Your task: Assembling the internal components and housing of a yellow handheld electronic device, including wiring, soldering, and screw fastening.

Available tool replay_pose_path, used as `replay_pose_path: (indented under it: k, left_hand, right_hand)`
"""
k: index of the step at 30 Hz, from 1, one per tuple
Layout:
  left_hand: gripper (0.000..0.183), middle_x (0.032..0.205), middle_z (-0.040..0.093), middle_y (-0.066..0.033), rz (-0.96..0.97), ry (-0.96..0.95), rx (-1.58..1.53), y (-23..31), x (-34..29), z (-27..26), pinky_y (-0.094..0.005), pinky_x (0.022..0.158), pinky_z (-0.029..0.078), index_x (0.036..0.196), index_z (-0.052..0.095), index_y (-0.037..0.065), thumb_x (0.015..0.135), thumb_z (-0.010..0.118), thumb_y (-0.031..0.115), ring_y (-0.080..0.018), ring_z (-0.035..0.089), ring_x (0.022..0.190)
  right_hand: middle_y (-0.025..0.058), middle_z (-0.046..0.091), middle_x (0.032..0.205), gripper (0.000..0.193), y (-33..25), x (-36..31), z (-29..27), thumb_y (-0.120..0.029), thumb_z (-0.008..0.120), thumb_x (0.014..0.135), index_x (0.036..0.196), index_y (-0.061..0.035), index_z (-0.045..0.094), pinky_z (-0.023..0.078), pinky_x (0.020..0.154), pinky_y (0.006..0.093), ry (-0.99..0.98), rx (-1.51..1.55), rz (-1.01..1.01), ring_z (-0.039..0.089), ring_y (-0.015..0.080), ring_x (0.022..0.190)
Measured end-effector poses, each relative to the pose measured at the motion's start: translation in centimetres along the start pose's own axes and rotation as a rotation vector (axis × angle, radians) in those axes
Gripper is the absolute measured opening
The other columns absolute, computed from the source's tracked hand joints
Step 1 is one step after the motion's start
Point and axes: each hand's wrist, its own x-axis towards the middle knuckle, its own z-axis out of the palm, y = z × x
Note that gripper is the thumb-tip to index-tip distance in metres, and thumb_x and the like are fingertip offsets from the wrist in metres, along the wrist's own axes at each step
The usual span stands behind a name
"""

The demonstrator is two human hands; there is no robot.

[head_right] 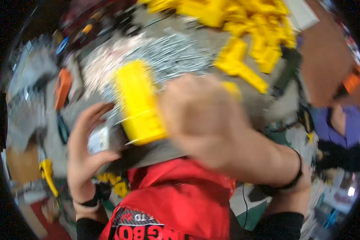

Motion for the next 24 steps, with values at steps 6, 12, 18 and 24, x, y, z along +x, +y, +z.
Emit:
replay_pose_path:
  k: [6,12,18,24]
  left_hand:
    - [0.084,0.126,0.059,-0.0182,0.106,-0.008,0.524,-2.7,-1.6,2.3,-0.0449,0.103,0.042,0.129,0.055,0.001,0.058,0.088,0.031,-0.0387,0.054,0.119]
    - [0.075,0.113,0.063,-0.0148,0.145,0.033,0.477,-4.7,-2.0,2.0,-0.0429,0.090,0.046,0.122,0.059,0.001,0.060,0.086,0.032,-0.0347,0.059,0.102]
    - [0.074,0.112,0.063,-0.0161,0.167,0.038,0.403,-4.4,-2.0,2.8,-0.0409,0.084,0.049,0.119,0.059,0.000,0.059,0.087,0.033,-0.0347,0.062,0.096]
    - [0.087,0.153,0.037,-0.0188,0.398,-0.147,0.637,-2.6,0.3,3.2,-0.0313,0.066,0.055,0.141,0.051,0.034,0.059,0.080,0.035,-0.0260,0.064,0.089]
  right_hand:
    - [0.0066,0.051,0.088,0.028,-2.5,2.1,1.5,-0.012,0.072,0.065,0.087,-0.0064,0.057,0.045,0.074,0.0380,-0.497,0.005,0.355,0.053,0.0259,0.088]
    - [0.0065,0.051,0.088,0.029,-2.6,3.3,3.5,-0.015,0.073,0.065,0.088,-0.0071,0.058,0.045,0.074,0.0382,-0.509,0.020,0.315,0.054,0.0254,0.088]
    - [0.0064,0.052,0.091,0.033,-2.5,2.5,4.4,-0.017,0.074,0.064,0.091,-0.0073,0.058,0.046,0.073,0.0401,-0.547,0.115,0.302,0.054,0.0259,0.089]
    - [0.0074,0.056,0.099,0.015,-3.7,0.1,5.9,-0.018,0.062,0.077,0.085,-0.0069,0.066,0.044,0.077,0.0411,-0.382,0.158,0.381,0.054,0.0273,0.098]
